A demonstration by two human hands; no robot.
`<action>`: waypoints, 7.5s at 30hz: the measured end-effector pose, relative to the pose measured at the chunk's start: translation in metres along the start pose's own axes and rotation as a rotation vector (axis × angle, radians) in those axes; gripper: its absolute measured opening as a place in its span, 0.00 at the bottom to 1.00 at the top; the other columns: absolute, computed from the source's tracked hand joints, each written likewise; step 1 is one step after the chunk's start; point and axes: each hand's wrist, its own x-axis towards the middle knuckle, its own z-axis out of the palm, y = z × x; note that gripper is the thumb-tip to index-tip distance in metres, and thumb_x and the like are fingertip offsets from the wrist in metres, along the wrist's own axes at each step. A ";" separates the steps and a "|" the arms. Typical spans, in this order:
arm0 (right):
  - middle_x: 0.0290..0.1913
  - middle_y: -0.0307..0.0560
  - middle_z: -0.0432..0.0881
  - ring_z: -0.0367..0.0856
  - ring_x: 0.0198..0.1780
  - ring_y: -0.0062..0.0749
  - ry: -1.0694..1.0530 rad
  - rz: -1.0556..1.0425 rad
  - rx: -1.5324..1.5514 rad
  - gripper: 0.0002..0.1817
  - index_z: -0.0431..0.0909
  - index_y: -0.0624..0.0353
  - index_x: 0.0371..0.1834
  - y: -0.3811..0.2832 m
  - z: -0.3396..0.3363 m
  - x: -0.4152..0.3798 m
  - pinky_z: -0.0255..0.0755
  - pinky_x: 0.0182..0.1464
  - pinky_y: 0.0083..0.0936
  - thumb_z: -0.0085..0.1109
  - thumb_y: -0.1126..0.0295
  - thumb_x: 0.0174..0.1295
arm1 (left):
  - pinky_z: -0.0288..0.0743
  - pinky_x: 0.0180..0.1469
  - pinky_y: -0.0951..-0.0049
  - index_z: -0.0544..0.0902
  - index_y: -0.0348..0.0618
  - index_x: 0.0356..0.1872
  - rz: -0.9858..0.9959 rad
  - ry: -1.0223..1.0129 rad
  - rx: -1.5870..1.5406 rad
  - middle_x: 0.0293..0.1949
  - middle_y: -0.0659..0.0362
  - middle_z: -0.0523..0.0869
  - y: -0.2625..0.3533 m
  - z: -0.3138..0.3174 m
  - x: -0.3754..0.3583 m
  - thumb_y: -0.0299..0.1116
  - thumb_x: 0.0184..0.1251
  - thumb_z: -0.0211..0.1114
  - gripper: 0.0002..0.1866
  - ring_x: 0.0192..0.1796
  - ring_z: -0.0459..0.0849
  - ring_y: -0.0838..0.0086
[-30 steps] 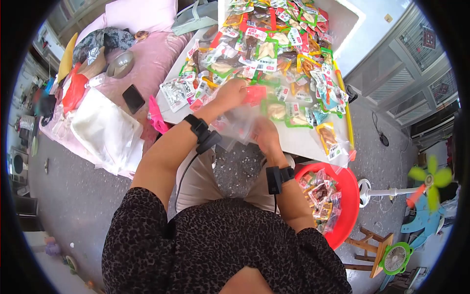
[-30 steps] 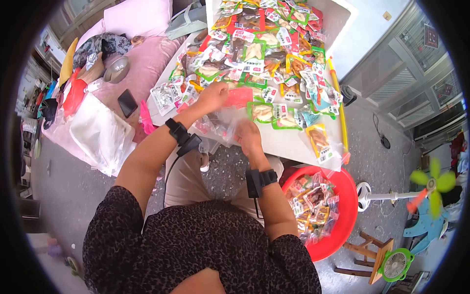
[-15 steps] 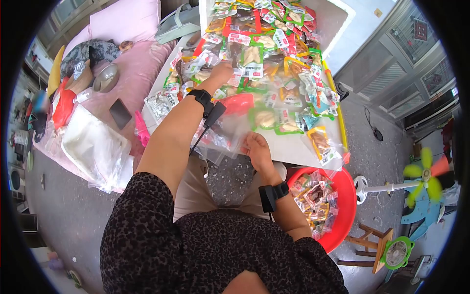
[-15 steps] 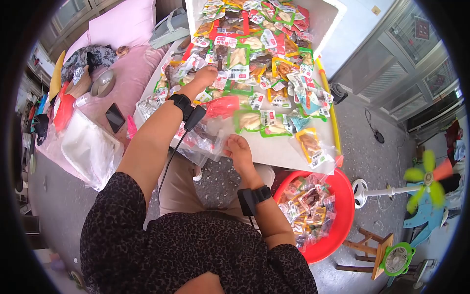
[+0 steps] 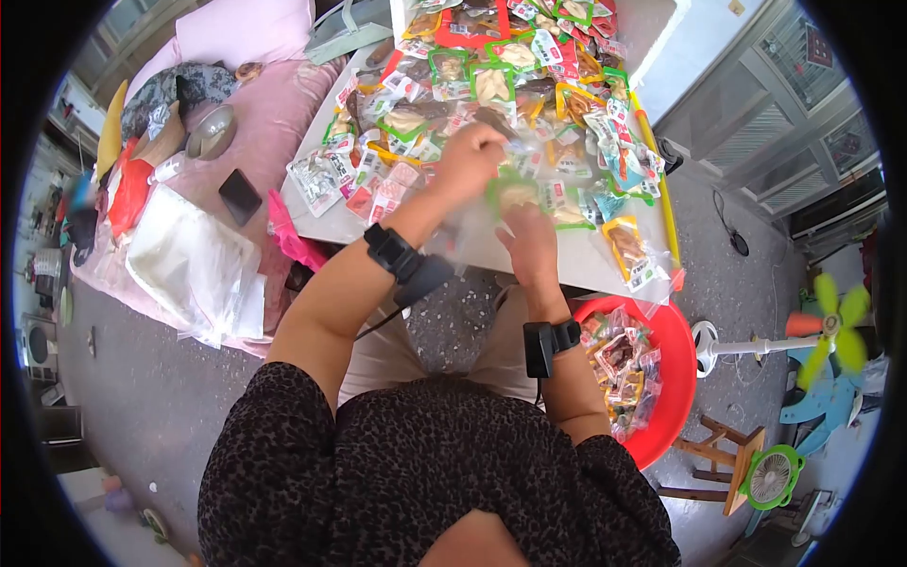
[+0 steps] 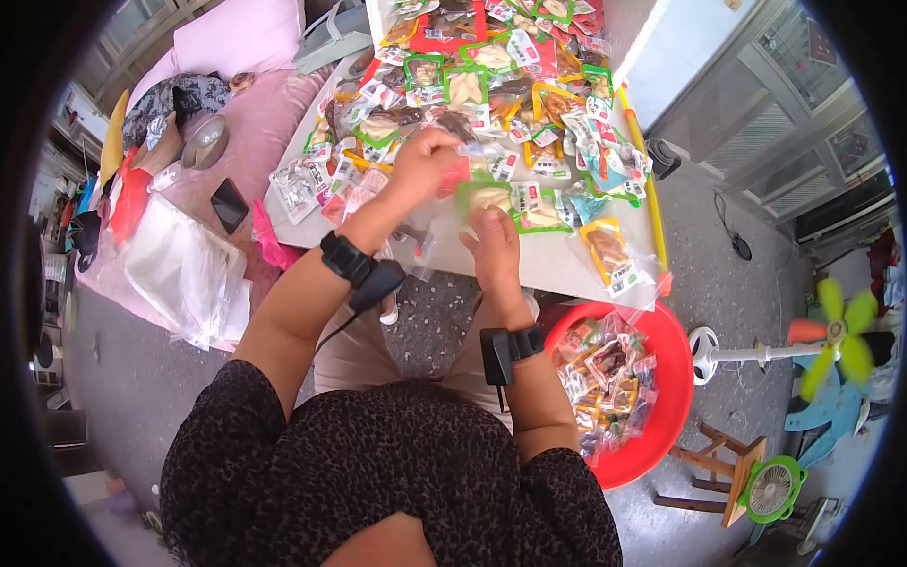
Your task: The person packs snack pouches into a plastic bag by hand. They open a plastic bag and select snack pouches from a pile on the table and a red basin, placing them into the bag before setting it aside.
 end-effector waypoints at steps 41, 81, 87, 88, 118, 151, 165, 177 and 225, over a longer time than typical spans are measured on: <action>0.28 0.45 0.73 0.74 0.24 0.36 -0.110 0.407 0.285 0.08 0.67 0.57 0.35 0.003 -0.094 -0.052 0.69 0.20 0.24 0.48 0.74 0.50 | 0.67 0.34 0.61 0.73 0.40 0.23 0.077 -0.189 0.723 0.23 0.51 0.74 0.029 -0.017 -0.132 0.32 0.50 0.52 0.07 0.31 0.73 0.57; 0.21 0.42 0.71 0.69 0.23 0.30 -0.517 -0.972 -1.691 0.05 0.71 0.63 0.21 0.062 -0.012 0.006 0.62 0.23 0.25 0.46 0.74 0.50 | 0.64 0.38 0.64 0.73 0.42 0.30 0.365 -0.161 0.785 0.34 0.54 0.72 0.016 -0.028 -0.150 0.31 0.37 0.60 0.13 0.39 0.70 0.60; 0.20 0.39 0.72 0.68 0.21 0.26 -0.243 -0.024 -0.351 0.06 0.71 0.62 0.21 0.062 -0.023 -0.011 0.62 0.20 0.20 0.47 0.72 0.49 | 0.60 0.43 0.64 0.70 0.46 0.43 0.420 -0.115 0.843 0.45 0.54 0.68 0.004 -0.033 -0.182 0.32 0.34 0.63 0.26 0.46 0.68 0.61; 0.21 0.39 0.72 0.68 0.21 0.26 -0.204 0.050 -0.359 0.05 0.71 0.63 0.24 0.053 -0.028 -0.011 0.62 0.21 0.19 0.47 0.73 0.49 | 0.60 0.43 0.64 0.70 0.46 0.42 0.434 -0.102 0.849 0.44 0.54 0.69 0.000 -0.034 -0.183 0.31 0.34 0.62 0.25 0.46 0.68 0.62; 0.17 0.38 0.69 0.66 0.15 0.18 -0.220 -0.146 -0.543 0.02 0.70 0.62 0.23 -0.079 0.076 0.013 0.53 0.15 0.13 0.48 0.76 0.46 | 0.65 0.26 0.76 0.71 0.37 0.23 -0.121 0.194 0.086 0.19 0.57 0.75 0.057 -0.085 -0.066 0.27 0.45 0.56 0.05 0.23 0.72 0.77; 0.51 0.57 0.65 0.65 0.52 0.41 -0.511 -0.320 -1.264 0.39 0.60 0.67 0.52 -0.103 0.033 -0.097 0.60 0.52 0.29 0.65 0.59 0.36 | 0.59 0.24 0.80 0.68 0.37 0.20 0.214 -0.048 0.217 0.19 0.59 0.69 0.111 -0.040 -0.116 0.20 0.42 0.52 0.03 0.21 0.67 0.76; 0.46 0.63 0.68 0.70 0.47 0.45 -0.452 -0.119 -1.268 0.42 0.56 0.72 0.52 -0.070 0.032 -0.141 0.65 0.46 0.31 0.61 0.53 0.39 | 0.62 0.22 0.72 0.68 0.38 0.20 0.159 0.000 0.259 0.19 0.56 0.69 0.114 -0.019 -0.151 0.20 0.41 0.54 0.04 0.20 0.69 0.69; 0.33 0.59 0.71 0.69 0.36 0.52 -0.322 -0.444 -1.392 0.12 0.67 0.67 0.30 -0.024 -0.007 -0.143 0.64 0.37 0.39 0.50 0.73 0.40 | 0.60 0.21 0.79 0.68 0.38 0.21 0.061 -0.176 0.178 0.19 0.60 0.68 0.098 0.004 -0.184 0.19 0.43 0.53 0.04 0.20 0.66 0.81; 0.28 0.62 0.74 0.73 0.34 0.55 0.801 0.143 -1.781 0.06 0.69 0.61 0.25 -0.001 -0.395 -0.294 0.66 0.35 0.42 0.44 0.71 0.46 | 0.67 0.30 0.67 0.72 0.40 0.27 -0.109 -0.595 0.608 0.26 0.54 0.75 -0.029 -0.060 -0.262 0.28 0.48 0.52 0.05 0.28 0.74 0.62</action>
